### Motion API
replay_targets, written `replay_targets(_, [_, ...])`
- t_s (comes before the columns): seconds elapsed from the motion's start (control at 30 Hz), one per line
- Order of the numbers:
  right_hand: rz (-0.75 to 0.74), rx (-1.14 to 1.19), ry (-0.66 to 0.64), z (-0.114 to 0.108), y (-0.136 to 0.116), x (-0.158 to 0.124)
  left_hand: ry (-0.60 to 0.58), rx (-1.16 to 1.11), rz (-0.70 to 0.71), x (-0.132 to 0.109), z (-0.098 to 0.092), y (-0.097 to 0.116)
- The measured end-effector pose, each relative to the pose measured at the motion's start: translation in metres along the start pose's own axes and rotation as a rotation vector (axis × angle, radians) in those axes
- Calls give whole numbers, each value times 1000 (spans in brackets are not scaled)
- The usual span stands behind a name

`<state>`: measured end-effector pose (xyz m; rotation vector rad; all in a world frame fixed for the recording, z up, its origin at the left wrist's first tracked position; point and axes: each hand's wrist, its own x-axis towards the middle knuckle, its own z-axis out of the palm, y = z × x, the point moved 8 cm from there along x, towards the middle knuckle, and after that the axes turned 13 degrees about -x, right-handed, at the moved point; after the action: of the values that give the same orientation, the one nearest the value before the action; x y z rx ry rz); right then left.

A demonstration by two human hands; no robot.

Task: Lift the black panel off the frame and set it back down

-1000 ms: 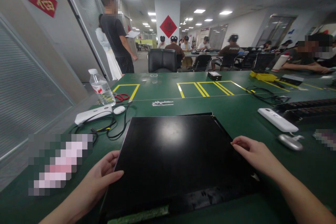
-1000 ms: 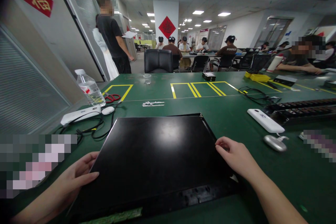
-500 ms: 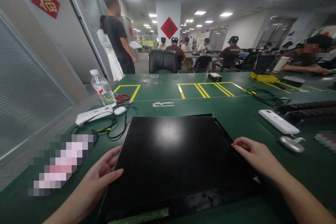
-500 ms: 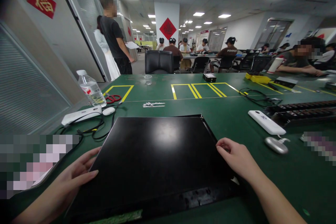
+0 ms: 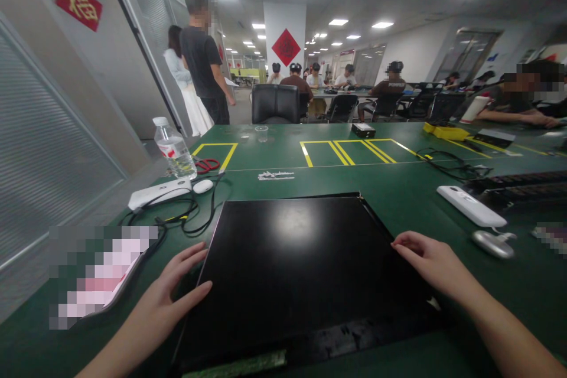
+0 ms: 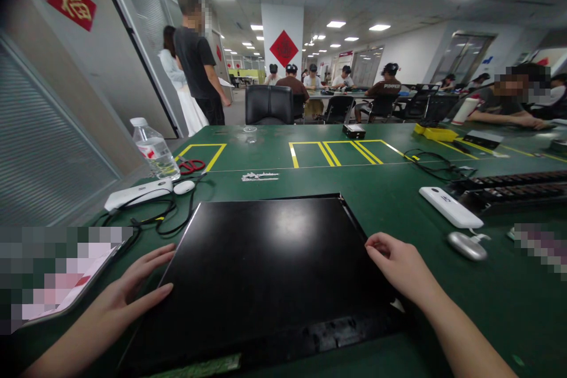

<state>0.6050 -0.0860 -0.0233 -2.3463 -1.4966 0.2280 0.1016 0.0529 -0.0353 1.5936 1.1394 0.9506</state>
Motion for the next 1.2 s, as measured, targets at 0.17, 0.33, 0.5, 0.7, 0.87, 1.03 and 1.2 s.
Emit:
replay_targets(0.17, [-6, -3, 9, 0, 0, 1, -34, 49, 29, 1, 1, -10])
replay_targets(0.33, [-6, -5, 11, 0, 1, 1, -17, 78, 41, 3, 4, -9])
replay_targets(0.5, [-12, 9, 22, -1, 0, 1, 21, 99, 39, 4, 6, -5])
replay_targets(0.7, [-4, 6, 9, 0, -1, 0, 22, 106, -5, 4, 11, 8])
replay_targets(0.87, [-4, 8, 28, 1, 0, 1, 33, 118, -18, 4, 11, 10])
replay_targets(1.03, [-1, 7, 17, 4, 3, 2, 43, 133, -1, 4, 10, 10])
replay_targets(1.2, [26, 23, 0, 5, 5, 4, 37, 142, 0, 4, 9, 11])
